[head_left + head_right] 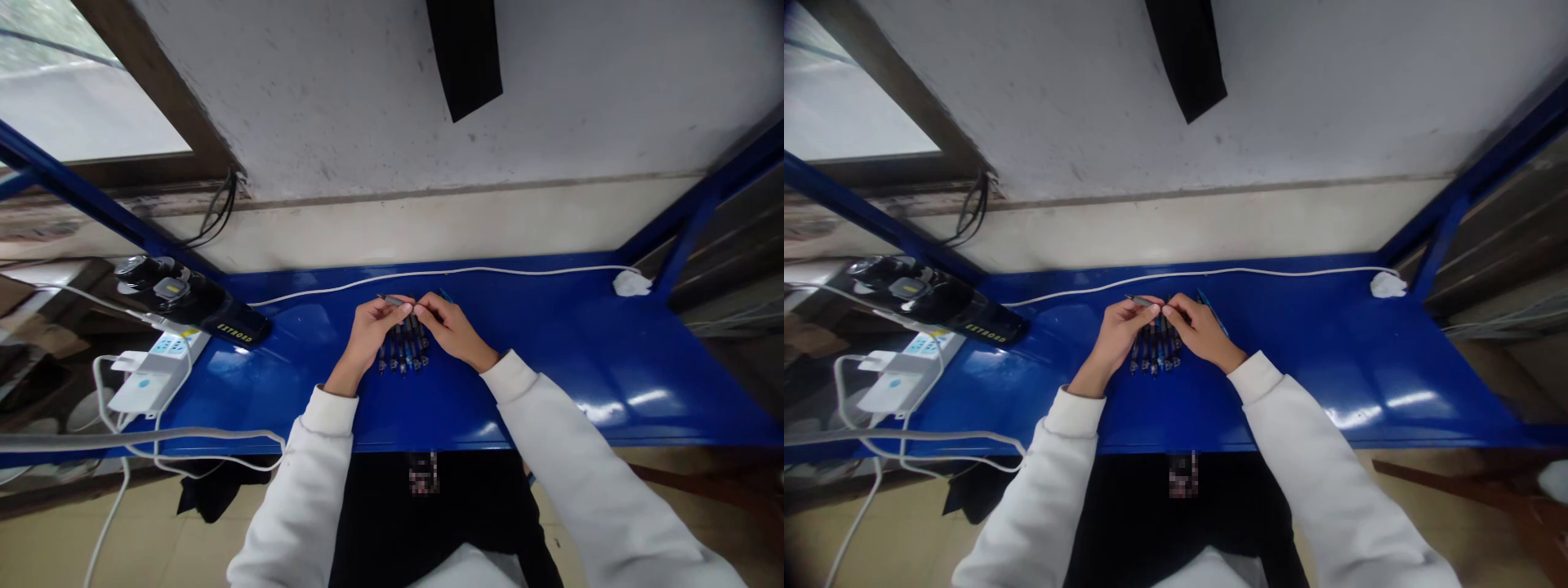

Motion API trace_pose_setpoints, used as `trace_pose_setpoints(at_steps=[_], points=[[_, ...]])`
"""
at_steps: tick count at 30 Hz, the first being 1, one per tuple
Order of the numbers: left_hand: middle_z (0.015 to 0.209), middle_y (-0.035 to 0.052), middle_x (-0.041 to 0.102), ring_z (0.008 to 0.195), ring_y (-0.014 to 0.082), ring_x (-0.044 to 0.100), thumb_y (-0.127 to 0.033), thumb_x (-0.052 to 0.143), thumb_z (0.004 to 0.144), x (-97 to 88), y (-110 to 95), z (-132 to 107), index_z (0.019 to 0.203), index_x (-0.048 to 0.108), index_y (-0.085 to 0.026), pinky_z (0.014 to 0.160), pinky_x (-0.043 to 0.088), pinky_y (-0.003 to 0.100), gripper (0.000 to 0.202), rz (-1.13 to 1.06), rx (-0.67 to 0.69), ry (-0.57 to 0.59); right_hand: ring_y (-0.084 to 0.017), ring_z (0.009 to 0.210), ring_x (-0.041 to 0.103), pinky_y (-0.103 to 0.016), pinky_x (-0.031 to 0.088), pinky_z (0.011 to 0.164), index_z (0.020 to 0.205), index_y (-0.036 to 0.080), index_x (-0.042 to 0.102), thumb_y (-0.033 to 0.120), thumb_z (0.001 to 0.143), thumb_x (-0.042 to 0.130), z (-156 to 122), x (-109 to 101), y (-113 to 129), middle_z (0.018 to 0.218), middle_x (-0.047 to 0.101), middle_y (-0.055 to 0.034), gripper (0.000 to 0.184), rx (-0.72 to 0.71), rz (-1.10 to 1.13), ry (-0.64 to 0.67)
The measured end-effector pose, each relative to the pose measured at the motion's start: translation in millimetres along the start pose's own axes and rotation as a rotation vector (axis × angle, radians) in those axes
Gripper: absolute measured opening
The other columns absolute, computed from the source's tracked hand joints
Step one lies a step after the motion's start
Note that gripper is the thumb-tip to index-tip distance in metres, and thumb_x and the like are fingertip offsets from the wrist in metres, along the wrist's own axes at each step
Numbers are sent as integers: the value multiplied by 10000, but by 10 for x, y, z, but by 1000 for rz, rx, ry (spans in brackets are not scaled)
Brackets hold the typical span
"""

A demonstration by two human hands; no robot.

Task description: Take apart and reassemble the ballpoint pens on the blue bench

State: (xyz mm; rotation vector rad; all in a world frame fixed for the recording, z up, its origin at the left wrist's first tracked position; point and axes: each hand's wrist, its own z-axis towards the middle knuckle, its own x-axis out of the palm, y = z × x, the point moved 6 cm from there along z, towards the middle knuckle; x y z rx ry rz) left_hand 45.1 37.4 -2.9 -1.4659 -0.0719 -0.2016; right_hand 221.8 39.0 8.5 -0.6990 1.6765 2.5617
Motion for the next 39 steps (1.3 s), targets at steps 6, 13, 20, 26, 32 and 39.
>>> trace_pose_setpoints(at_steps=[6,13,20,26,32,39], points=[[1031,75,853,809,165,676,-429,997,845,12,-25,2,964,924,-220,802,562,318,251,-14,-2,-19,-186,723,523,-334,391,694,917,251,622,718,1136,537,17,-7,-27,774,567,17,523,15,6,9],[941,84,850,872,233,778,-477,994,842,88,-106,-23,968,909,-202,894,625,388,315,-19,-5,22,-164,653,490,-323,391,630,896,240,631,774,1117,516,0,37,-114,737,549,20,589,108,186,45],[986,78,854,842,203,736,-472,1016,806,18,-129,-26,956,917,-205,834,601,344,322,-5,27,-92,-185,754,578,-320,435,681,1009,246,669,648,1088,684,12,-25,15,838,636,2,410,34,90,-48],[970,83,861,829,199,740,-464,1027,788,7,-122,-20,947,920,-199,818,603,330,327,-24,13,-110,-159,713,570,-305,422,684,926,217,685,643,1109,648,10,-6,-29,777,634,12,465,40,106,-9],[957,85,856,800,198,721,-475,1026,791,-9,-101,-4,958,928,-209,779,591,331,329,-10,35,-107,-145,659,533,-298,400,647,930,219,677,661,1112,628,17,34,-65,737,603,29,481,83,200,19],[952,77,844,777,166,681,-446,1009,823,-52,-55,-3,980,929,-203,740,557,294,301,-19,42,-137,-148,701,560,-293,414,676,877,218,671,612,1094,692,22,-10,-32,770,629,19,449,51,145,-11]])
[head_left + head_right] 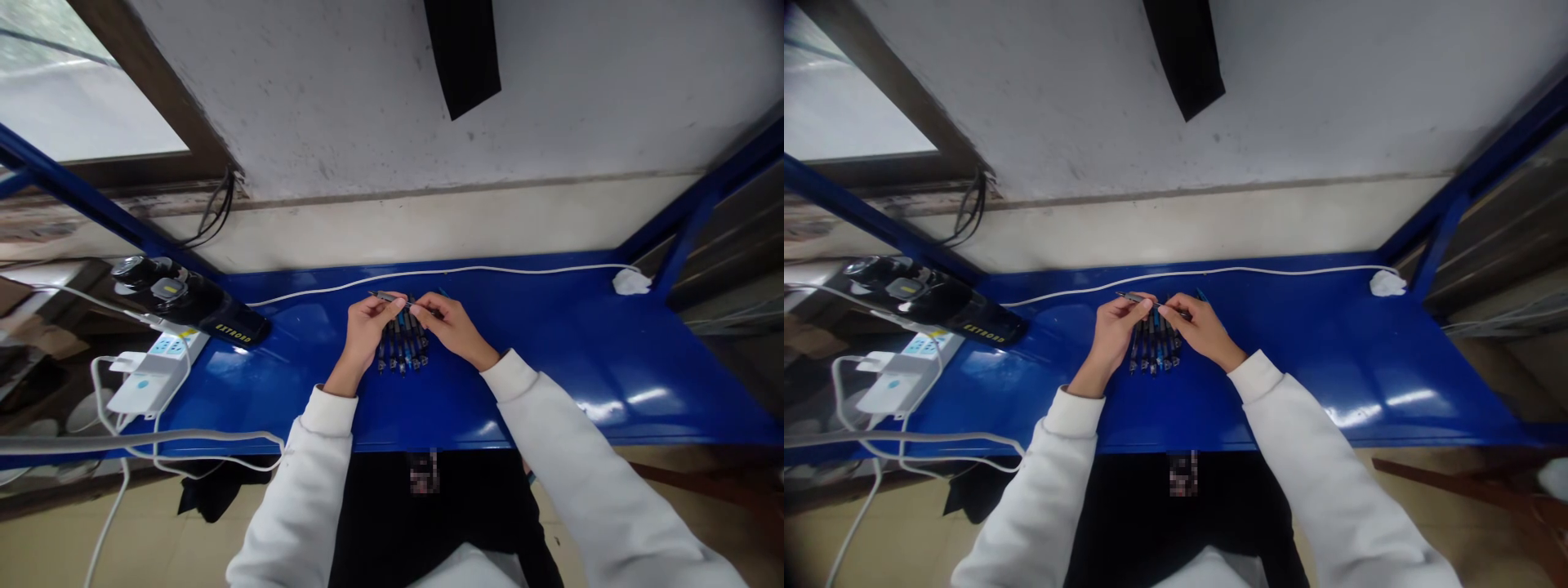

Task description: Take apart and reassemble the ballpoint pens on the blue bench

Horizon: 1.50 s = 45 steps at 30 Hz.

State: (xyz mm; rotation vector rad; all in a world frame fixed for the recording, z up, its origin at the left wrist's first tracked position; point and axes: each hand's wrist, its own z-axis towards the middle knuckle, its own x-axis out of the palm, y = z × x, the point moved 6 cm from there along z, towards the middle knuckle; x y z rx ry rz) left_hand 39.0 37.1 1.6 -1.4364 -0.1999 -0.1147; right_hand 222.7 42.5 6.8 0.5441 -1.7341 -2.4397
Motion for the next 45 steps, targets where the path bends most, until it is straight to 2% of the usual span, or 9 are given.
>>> trace_pose_setpoints(at_steps=[4,9,15,21,29,33,38,41,45], points=[[1004,90,855,806,175,703,-448,1019,808,-2,3,0,938,924,-199,773,575,304,297,-18,-13,-2,-127,581,478,-295,379,621,875,214,694,635,1118,636,-3,29,-20,639,549,55,490,51,62,66],[1007,92,855,807,175,693,-449,1016,815,-3,0,2,951,925,-204,789,580,315,294,-23,-10,4,-124,564,496,-292,391,609,863,213,701,667,1108,635,1,51,-14,630,569,47,520,73,119,74],[945,66,826,787,158,651,-449,976,877,17,-11,-5,972,922,-209,747,533,288,264,-1,6,60,-102,451,400,-286,306,527,812,195,714,708,1089,631,-3,100,-91,521,518,56,589,205,291,143],[1006,81,837,866,200,722,-456,943,919,89,-31,-42,1036,915,-214,840,573,330,270,-25,3,163,-83,418,321,-277,271,506,819,190,712,706,1102,619,-28,121,-162,466,450,78,596,324,449,164],[990,70,828,767,141,630,-478,992,853,-93,64,45,1008,917,-205,743,513,283,323,-56,-13,-54,-99,529,486,-262,350,501,972,226,708,617,949,879,24,31,-54,680,629,53,427,152,333,-24],[1010,74,830,794,141,638,-465,992,858,-97,73,51,996,918,-208,776,522,283,301,-63,-13,-42,-99,531,500,-275,368,516,872,213,713,626,1011,802,21,36,-49,701,674,18,445,139,303,21],[1067,94,843,831,163,680,-465,991,856,-57,50,24,969,915,-198,814,543,305,300,-61,-6,-11,-91,462,385,-270,325,483,855,199,739,678,1056,713,1,73,-134,538,491,71,520,257,381,59],[1030,84,838,793,151,653,-474,990,854,-55,49,27,978,914,-202,780,529,299,309,-63,-8,-23,-84,468,383,-262,321,470,908,206,728,681,1023,759,6,83,-141,580,513,74,490,268,421,37],[1009,68,829,748,129,597,-484,1001,834,-101,45,44,906,893,-202,748,503,291,310,-79,-14,-104,-96,514,486,-258,366,470,1040,233,723,625,914,904,30,13,-76,693,620,61,449,175,385,-80]])
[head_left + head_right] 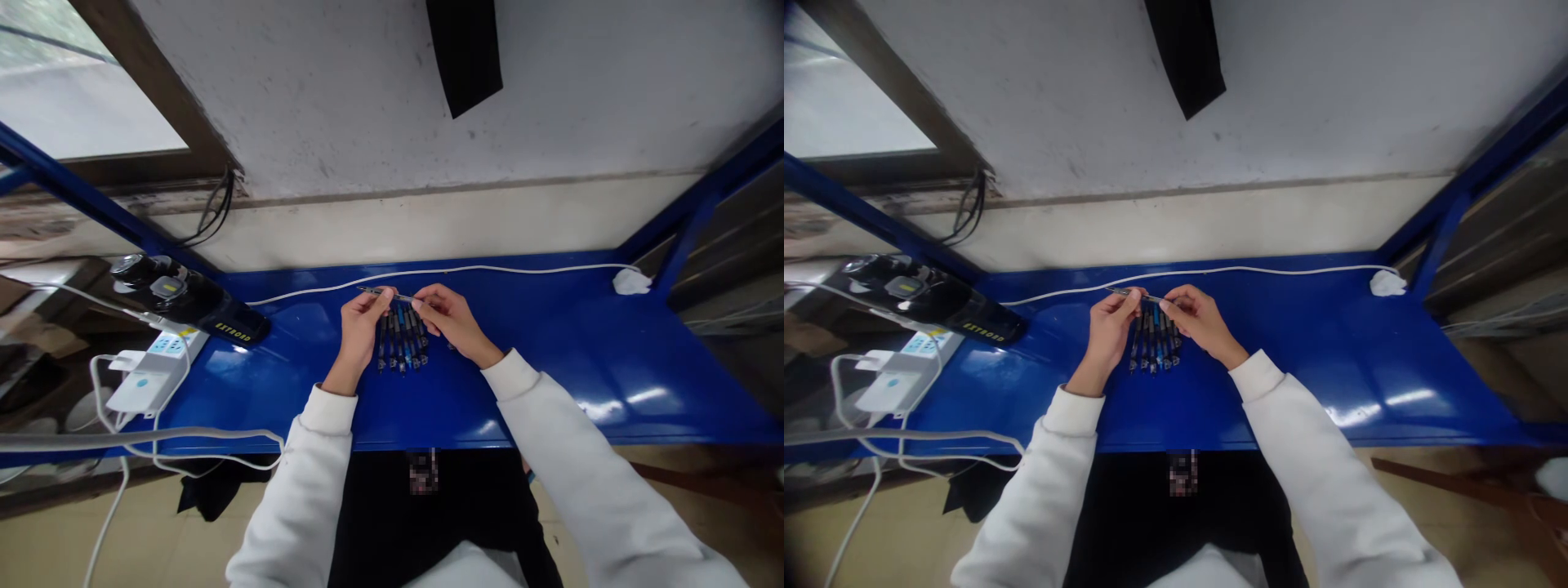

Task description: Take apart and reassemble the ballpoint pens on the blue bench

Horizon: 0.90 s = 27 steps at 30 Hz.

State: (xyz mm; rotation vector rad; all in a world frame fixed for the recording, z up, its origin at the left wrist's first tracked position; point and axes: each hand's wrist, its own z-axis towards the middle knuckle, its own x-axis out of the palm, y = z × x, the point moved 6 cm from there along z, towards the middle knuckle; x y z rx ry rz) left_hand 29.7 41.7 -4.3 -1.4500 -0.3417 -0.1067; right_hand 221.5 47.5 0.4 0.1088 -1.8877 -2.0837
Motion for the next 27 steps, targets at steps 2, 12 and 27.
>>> trace_pose_setpoints(at_steps=[2,12,27], points=[[977,66,821,742,125,587,-490,1010,817,-18,-4,7,829,867,-191,745,496,291,332,-5,-9,-31,-100,525,521,-263,384,473,1011,224,733,617,916,901,3,-15,26,743,687,31,438,-24,-22,-19],[1028,82,827,765,124,588,-485,1030,790,27,-51,-18,763,842,-185,761,503,289,355,-74,-45,21,-101,442,481,-272,366,493,834,198,730,680,1030,746,-9,-6,-34,539,601,42,521,71,-31,94],[1099,87,828,766,112,590,-452,1018,818,49,-15,-16,829,869,-190,755,515,280,302,-113,-72,54,-109,527,568,-270,421,487,912,214,741,628,932,891,16,-20,-9,770,725,1,441,29,41,20]])
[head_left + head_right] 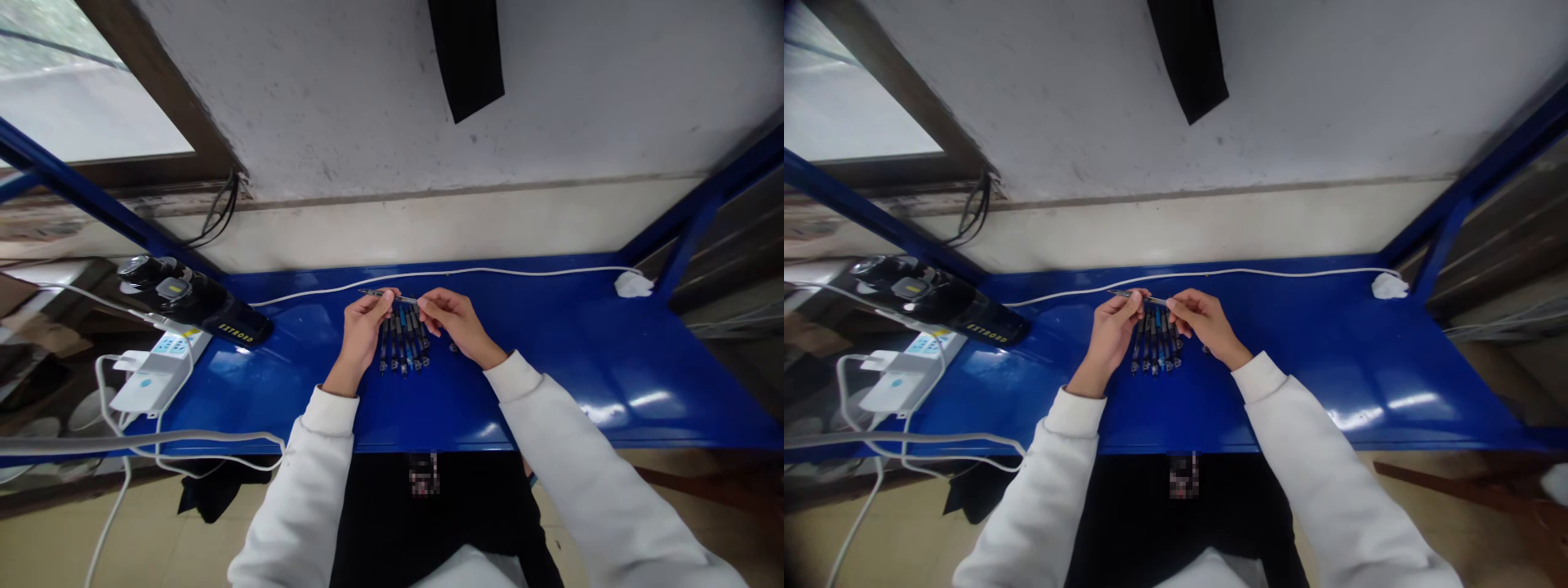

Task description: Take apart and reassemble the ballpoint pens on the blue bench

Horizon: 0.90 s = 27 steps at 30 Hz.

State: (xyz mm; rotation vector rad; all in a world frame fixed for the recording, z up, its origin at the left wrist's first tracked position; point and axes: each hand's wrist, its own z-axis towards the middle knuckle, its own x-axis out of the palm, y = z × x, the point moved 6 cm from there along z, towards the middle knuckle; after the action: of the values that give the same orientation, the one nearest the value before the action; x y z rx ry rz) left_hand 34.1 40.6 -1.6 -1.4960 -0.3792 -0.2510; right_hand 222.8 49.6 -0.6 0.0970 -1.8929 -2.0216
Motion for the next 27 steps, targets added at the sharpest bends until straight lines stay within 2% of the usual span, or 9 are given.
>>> trace_pose_setpoints(at_steps=[6,8,12,14,17,19,23,27], points=[[1121,96,832,768,127,597,-475,1003,835,16,-24,-11,879,880,-195,771,522,302,308,38,24,22,-115,447,504,-279,425,486,807,199,719,736,1011,746,-21,10,-84,544,619,20,575,100,-37,32],[1119,95,833,768,125,599,-483,1004,833,17,-26,-10,868,876,-196,769,520,302,316,37,23,17,-115,458,516,-277,421,483,826,201,717,734,1009,750,-18,18,-74,574,641,14,564,87,-34,24],[1101,91,836,775,128,608,-482,1012,817,-7,-12,-1,788,850,-194,764,514,299,332,30,17,-13,-122,527,577,-271,420,476,976,223,720,661,916,892,-4,10,2,745,729,4,474,5,-21,-17],[1076,88,838,771,125,602,-483,1016,813,-25,-3,3,783,848,-193,759,509,295,336,34,13,-31,-121,536,580,-272,424,483,956,227,708,629,910,909,-5,8,21,754,729,5,452,-19,-41,-14],[1043,83,837,761,124,589,-487,1015,818,-32,-3,3,784,847,-191,757,507,292,342,40,15,-33,-111,539,557,-279,438,517,847,221,680,602,979,852,-16,24,5,718,693,10,438,-15,-46,38],[1031,82,835,751,125,584,-496,1011,821,-21,-11,-1,779,842,-191,751,508,295,351,36,14,-21,-101,519,507,-276,421,514,819,219,681,582,984,854,-24,37,-29,669,635,32,435,27,4,74],[1068,87,831,758,131,588,-496,1008,825,17,-39,-17,797,852,-195,751,508,304,339,33,22,18,-83,460,351,-266,367,473,886,205,751,576,972,861,-33,66,-100,562,479,90,397,168,163,123],[1091,83,812,807,135,611,-468,976,880,66,-68,-36,946,906,-206,778,515,286,279,47,61,86,-75,448,273,-261,345,452,856,180,768,597,985,842,-50,94,-137,522,377,112,443,290,236,142]])
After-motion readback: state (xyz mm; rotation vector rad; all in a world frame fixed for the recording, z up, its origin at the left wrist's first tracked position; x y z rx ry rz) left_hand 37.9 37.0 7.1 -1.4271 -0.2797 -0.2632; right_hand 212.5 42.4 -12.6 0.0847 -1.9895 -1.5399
